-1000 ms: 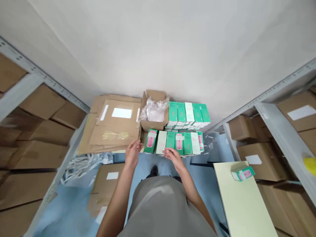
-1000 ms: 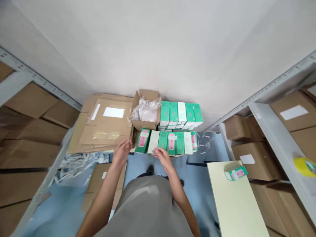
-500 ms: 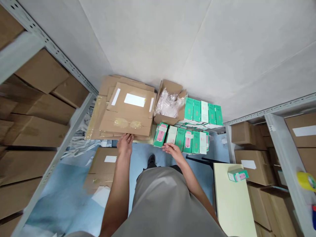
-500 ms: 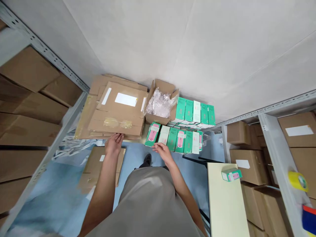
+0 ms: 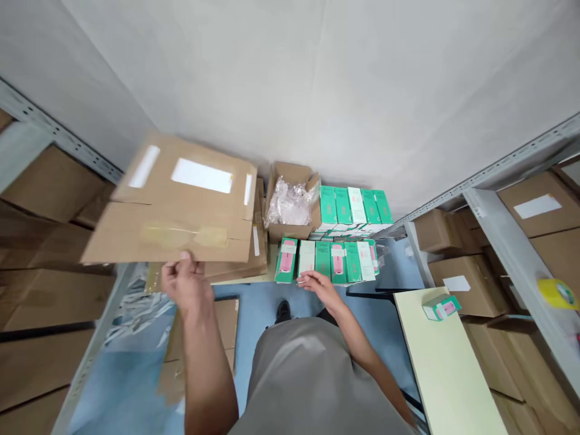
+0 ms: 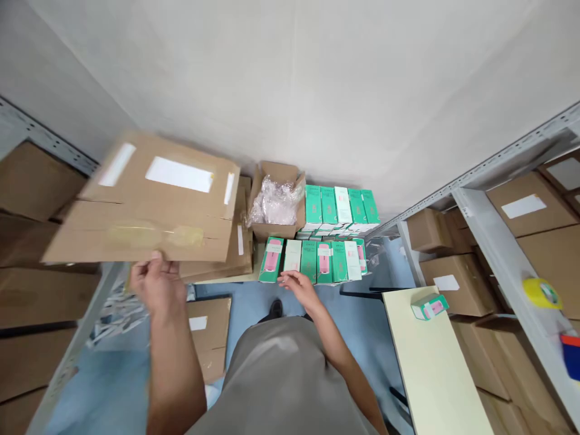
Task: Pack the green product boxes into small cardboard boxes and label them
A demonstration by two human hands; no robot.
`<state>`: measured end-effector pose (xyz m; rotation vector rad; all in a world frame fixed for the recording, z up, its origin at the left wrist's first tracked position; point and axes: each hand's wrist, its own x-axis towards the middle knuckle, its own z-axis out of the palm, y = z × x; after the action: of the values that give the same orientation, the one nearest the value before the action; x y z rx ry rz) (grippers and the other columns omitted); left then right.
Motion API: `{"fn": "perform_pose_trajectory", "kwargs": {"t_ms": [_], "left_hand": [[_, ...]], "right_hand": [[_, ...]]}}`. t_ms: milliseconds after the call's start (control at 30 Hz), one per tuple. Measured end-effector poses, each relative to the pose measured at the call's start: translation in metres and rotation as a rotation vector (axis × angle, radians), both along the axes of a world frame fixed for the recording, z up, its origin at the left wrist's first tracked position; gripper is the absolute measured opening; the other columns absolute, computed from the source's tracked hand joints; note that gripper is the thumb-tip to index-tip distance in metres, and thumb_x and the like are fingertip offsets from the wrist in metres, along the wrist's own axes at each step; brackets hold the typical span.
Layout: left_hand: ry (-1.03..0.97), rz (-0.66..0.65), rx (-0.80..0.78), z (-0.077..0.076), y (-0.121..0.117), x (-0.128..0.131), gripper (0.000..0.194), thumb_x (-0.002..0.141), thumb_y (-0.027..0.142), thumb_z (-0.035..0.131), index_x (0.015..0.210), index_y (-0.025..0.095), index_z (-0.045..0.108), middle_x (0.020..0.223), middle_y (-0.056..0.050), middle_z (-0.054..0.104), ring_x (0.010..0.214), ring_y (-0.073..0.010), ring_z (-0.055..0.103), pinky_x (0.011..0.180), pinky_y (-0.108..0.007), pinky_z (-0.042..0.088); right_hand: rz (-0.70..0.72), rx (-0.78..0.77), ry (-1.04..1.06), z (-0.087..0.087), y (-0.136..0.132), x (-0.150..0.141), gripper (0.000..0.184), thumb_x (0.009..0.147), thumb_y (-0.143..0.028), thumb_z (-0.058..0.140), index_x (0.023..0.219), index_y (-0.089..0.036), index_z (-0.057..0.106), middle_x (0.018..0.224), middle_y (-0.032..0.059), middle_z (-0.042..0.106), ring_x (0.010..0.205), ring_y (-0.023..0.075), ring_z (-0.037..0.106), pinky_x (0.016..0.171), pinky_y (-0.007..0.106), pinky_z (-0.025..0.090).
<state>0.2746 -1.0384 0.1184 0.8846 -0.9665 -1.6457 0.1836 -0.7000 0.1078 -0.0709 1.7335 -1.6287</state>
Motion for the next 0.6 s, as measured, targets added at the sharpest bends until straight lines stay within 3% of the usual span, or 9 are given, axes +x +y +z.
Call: {"fn": "perform_pose_trajectory", "kwargs": {"t_ms": [133,233,300,400,500,600], "left_hand": [[0.104,-0.126,-0.065,0.053,0.003,0.010,0.043,0.073,0.033,0.099,0.095,0.023,0.063,0.085,0.005,0.062,0.081,-0.0116,0.065,0.089,-0.025,0.062],[0.101,-0.287,-0.064,0.078,0.025,-0.012,0.037,0.079,0.036,0.097,0.100,0.023,0.069,0.095,0.001,0.070,0.093,-0.0152,0.070,0.100,-0.029,0.062],[0.055,-0.404,-0.038,0.081,0.049,-0.037,0.033,0.085,0.040,0.095,0.098,0.024,0.069,0.102,-0.001,0.074,0.107,-0.0178,0.073,0.104,-0.028,0.060],[-0.027,-0.629,-0.010,0.072,0.095,-0.081,0.034,0.087,0.048,0.094,0.101,0.024,0.072,0.109,-0.004,0.078,0.121,-0.0228,0.073,0.107,-0.031,0.061],[-0.062,-0.890,-0.011,0.061,0.152,-0.124,0.040,0.084,0.051,0.097,0.103,0.023,0.075,0.111,-0.007,0.079,0.125,-0.0259,0.073,0.110,-0.035,0.061],[-0.080,-1.116,-0.019,0.056,0.218,-0.161,0.046,0.080,0.054,0.099,0.102,0.022,0.075,0.112,-0.007,0.079,0.127,-0.0264,0.073,0.117,-0.037,0.058]], "right_hand": [[-0.137,-0.053,0.058,0.025,0.023,-0.012,0.062,0.083,-0.078,0.087,0.117,-0.027,0.083,0.125,0.0118,0.086,0.115,0.0315,0.082,0.111,0.050,0.060],[-0.341,-0.110,0.118,0.043,0.055,-0.022,0.060,0.086,-0.076,0.087,0.120,-0.027,0.083,0.128,0.0125,0.086,0.118,0.0330,0.082,0.113,0.051,0.061],[-0.536,-0.129,0.172,0.051,0.086,-0.025,0.062,0.088,-0.078,0.084,0.121,-0.026,0.082,0.128,0.0143,0.086,0.119,0.0344,0.083,0.113,0.052,0.062],[-0.849,-0.061,0.275,0.057,0.145,-0.016,0.067,0.094,-0.081,0.073,0.125,-0.023,0.080,0.124,0.0166,0.086,0.118,0.0342,0.084,0.109,0.052,0.064],[-1.141,0.075,0.372,0.060,0.208,0.015,0.070,0.098,-0.082,0.066,0.129,-0.020,0.078,0.125,0.0173,0.086,0.120,0.0326,0.083,0.109,0.052,0.064],[-1.302,0.193,0.465,0.063,0.263,0.057,0.066,0.097,-0.075,0.073,0.134,-0.021,0.078,0.140,0.0176,0.082,0.136,0.0330,0.076,0.119,0.053,0.059]]}}
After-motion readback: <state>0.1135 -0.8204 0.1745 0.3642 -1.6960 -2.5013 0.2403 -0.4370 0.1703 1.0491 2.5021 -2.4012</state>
